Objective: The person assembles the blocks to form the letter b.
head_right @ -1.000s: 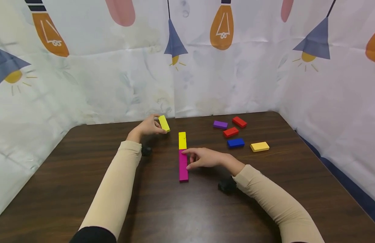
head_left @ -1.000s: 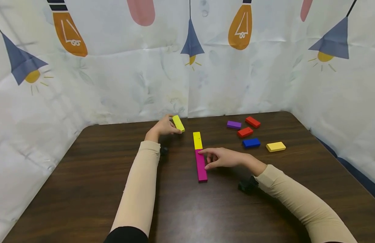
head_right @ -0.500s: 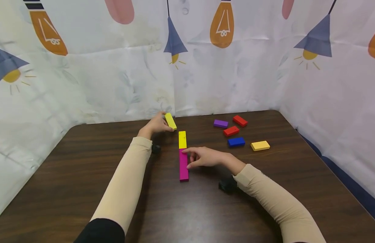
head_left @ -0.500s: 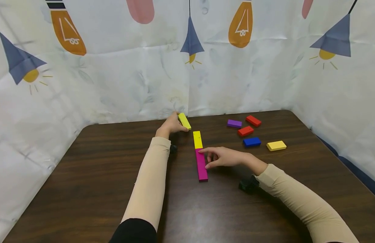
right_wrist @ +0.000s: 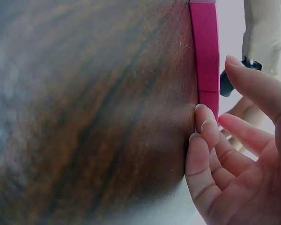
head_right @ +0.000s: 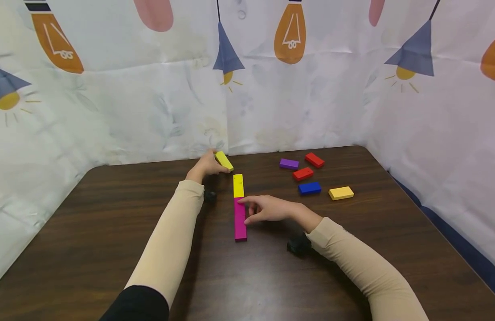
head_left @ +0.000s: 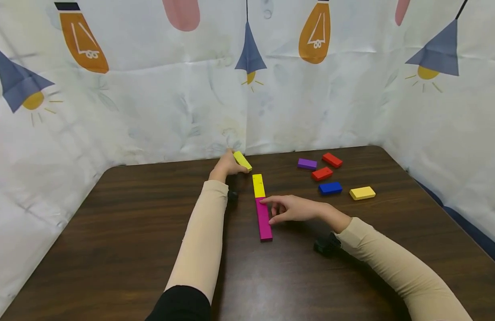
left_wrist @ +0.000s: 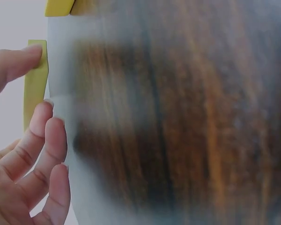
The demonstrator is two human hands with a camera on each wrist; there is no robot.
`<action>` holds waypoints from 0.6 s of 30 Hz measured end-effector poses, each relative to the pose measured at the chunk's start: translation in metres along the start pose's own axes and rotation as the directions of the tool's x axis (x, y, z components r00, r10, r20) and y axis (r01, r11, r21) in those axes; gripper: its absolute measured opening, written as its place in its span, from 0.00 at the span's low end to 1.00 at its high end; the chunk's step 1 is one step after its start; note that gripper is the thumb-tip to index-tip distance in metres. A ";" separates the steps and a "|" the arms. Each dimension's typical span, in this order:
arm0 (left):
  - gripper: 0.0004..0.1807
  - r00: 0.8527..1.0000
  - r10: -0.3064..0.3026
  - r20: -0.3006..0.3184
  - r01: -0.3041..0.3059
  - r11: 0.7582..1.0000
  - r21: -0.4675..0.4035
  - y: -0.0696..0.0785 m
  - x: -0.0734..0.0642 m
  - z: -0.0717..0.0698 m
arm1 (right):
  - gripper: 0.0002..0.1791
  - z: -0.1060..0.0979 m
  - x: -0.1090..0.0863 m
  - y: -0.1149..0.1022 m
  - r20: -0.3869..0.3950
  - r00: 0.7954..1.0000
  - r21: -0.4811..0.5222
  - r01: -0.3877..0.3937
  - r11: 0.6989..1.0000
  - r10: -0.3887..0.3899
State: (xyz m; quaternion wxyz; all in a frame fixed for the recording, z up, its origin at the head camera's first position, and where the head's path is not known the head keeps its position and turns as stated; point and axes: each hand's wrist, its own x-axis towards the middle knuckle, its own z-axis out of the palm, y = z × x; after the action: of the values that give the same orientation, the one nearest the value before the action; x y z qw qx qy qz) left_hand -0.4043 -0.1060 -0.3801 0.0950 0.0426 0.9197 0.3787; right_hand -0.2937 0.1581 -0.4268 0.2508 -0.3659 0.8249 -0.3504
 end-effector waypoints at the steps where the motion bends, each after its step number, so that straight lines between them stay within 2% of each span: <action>1: 0.51 1.000 0.002 0.002 -0.002 1.000 -0.009 0.002 -0.003 0.000 | 0.39 0.001 0.004 0.010 -0.003 1.000 -0.006 -0.008 1.000 0.008; 5: 0.51 1.000 0.007 0.023 -0.006 1.000 -0.011 0.009 -0.015 0.000 | 0.41 0.002 0.011 0.031 -0.004 1.000 -0.025 -0.017 1.000 0.017; 8: 0.51 0.999 0.019 0.039 -0.020 1.000 0.008 0.011 -0.019 0.000 | 0.41 0.002 0.011 0.031 -0.006 1.000 -0.013 -0.016 1.000 0.016; 11: 0.49 0.998 0.029 0.051 -0.030 0.999 0.035 0.012 -0.019 0.000 | 0.40 0.001 0.005 0.015 -0.003 1.000 -0.012 0.012 1.000 -0.012; 14: 0.47 0.997 0.030 0.064 -0.035 0.996 0.076 0.012 -0.018 0.000 | 0.38 -0.002 -0.006 -0.018 0.012 1.000 -0.009 0.026 1.000 -0.026; 16: 0.45 0.997 0.029 0.075 -0.037 0.994 0.103 0.011 -0.016 0.000 | 0.38 -0.003 -0.009 -0.026 0.015 0.998 -0.018 0.055 0.998 -0.055; 18: 0.44 0.996 0.029 0.089 -0.040 0.992 0.122 0.011 -0.014 0.000 | 0.38 -0.004 -0.008 -0.025 0.015 0.999 -0.006 0.031 0.999 -0.031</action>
State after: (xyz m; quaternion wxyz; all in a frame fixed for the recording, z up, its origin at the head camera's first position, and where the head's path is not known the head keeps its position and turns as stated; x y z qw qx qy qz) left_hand -0.3903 -0.1006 -0.3707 0.1257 0.0809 0.9355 0.3201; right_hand -0.2809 0.1540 -0.4040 0.2504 -0.3820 0.8183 -0.3489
